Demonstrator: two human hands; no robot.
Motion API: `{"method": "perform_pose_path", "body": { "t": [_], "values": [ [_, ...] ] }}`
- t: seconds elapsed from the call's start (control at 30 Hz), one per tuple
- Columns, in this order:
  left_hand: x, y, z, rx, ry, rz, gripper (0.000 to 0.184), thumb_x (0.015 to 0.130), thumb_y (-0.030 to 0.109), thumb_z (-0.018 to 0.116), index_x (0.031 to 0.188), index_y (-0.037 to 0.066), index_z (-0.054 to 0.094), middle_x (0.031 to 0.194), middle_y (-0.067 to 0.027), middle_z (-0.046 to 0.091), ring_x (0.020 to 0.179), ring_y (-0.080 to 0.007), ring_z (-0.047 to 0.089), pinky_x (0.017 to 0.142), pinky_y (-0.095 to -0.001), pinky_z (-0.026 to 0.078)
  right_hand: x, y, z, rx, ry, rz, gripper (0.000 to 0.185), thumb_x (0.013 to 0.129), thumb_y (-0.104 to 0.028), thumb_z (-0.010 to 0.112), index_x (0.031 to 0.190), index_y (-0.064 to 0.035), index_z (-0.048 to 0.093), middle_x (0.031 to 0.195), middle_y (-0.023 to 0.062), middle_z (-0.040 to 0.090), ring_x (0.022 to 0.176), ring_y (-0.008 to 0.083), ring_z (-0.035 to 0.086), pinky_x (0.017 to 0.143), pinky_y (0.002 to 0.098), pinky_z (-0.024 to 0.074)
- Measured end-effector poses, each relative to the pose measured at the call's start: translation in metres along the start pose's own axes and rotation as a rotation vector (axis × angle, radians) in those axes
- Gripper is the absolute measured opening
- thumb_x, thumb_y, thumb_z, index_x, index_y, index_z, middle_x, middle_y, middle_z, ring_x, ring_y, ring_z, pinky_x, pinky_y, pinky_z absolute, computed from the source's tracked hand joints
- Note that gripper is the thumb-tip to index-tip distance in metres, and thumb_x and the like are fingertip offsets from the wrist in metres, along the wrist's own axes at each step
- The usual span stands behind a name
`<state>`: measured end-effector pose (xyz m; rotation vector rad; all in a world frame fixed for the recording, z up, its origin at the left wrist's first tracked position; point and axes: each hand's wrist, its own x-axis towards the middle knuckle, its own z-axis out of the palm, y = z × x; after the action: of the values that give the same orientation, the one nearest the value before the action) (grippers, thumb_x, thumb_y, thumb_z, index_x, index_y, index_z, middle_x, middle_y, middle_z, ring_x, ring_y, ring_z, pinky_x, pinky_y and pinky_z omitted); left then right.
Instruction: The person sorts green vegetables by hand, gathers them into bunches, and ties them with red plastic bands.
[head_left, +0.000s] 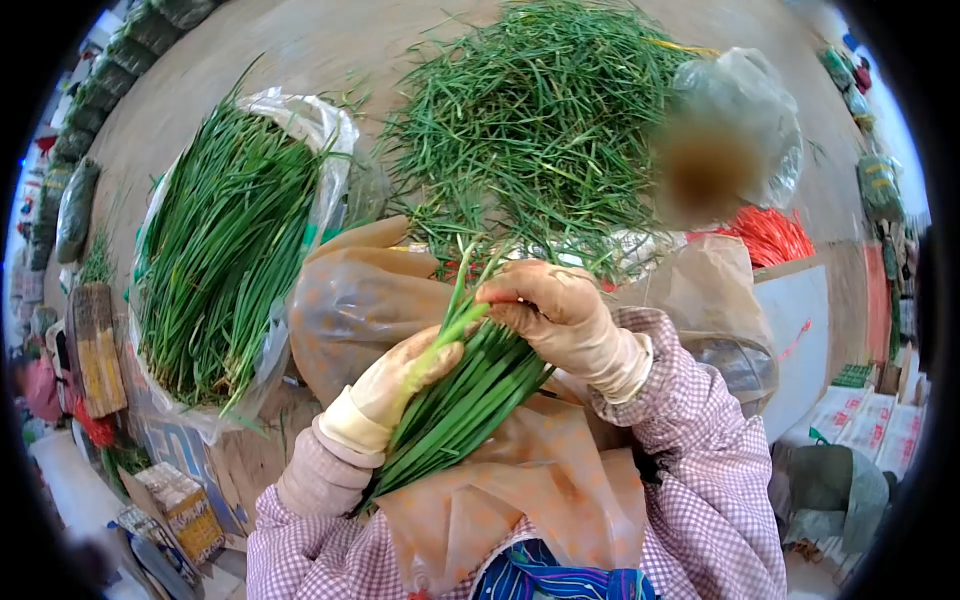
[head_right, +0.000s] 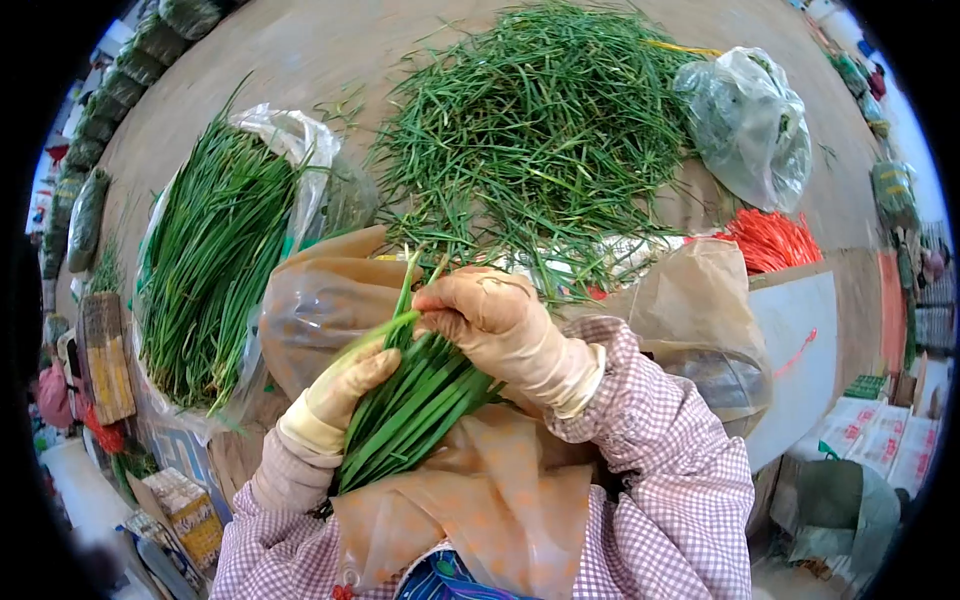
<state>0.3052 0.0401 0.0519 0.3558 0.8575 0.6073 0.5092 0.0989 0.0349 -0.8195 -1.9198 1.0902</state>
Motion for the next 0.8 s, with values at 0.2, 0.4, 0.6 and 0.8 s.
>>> {"method": "perform_pose_path", "body": {
  "t": [0.2, 0.4, 0.6, 0.8],
  "values": [
    [0.009, -0.019, 0.001, 0.124, -0.005, 0.066, 0.055, 0.082, 0.008, 0.068, 0.130, -0.001, 0.043, 0.115, -0.0075, 0.058, 0.101, -0.0150, 0.057, 0.090, -0.0289, 0.046, 0.009, 0.008, -0.017, 0.747, 0.504, 0.453, 0.009, 0.091, -0.013, 0.058, 0.091, -0.0035, 0.059, 0.069, 0.0072, 0.064, 0.066, 0.0160, 0.063, 0.065, 0.0274, 0.0508],
    [0.003, -0.019, -0.004, 0.102, 0.114, 0.113, 0.054, 0.081, 0.007, 0.068, 0.129, -0.001, 0.044, 0.113, -0.0074, 0.059, 0.101, -0.0145, 0.057, 0.091, -0.0298, 0.045, -0.013, 0.020, -0.091, -0.528, 0.692, 0.099, 0.031, 0.086, -0.013, 0.065, 0.111, 0.0019, 0.058, 0.092, 0.0086, 0.066, 0.085, 0.0166, 0.062, 0.076, 0.0290, 0.0501],
    [0.006, -0.023, -0.001, 0.045, 0.106, 0.152, 0.056, 0.079, 0.009, 0.069, 0.129, -0.001, 0.044, 0.114, -0.0073, 0.059, 0.102, -0.0154, 0.056, 0.092, -0.0300, 0.045, -0.048, -0.040, -0.045, -0.216, -0.090, 0.502, 0.030, 0.084, -0.026, 0.066, 0.106, -0.0068, 0.062, 0.079, 0.0149, 0.064, 0.070, 0.0278, 0.065, 0.060, 0.0334, 0.0506],
    [0.006, -0.025, 0.007, 0.247, 0.048, 0.263, 0.067, 0.072, 0.009, 0.074, 0.130, 0.000, 0.042, 0.118, -0.0074, 0.056, 0.108, -0.0161, 0.052, 0.096, -0.0301, 0.041, -0.047, -0.014, -0.021, -0.425, -0.032, 0.106, 0.015, 0.080, -0.021, 0.066, 0.081, -0.0089, 0.058, 0.065, 0.0107, 0.057, 0.061, 0.0302, 0.059, 0.055, 0.0385, 0.0473]
  ]
}}
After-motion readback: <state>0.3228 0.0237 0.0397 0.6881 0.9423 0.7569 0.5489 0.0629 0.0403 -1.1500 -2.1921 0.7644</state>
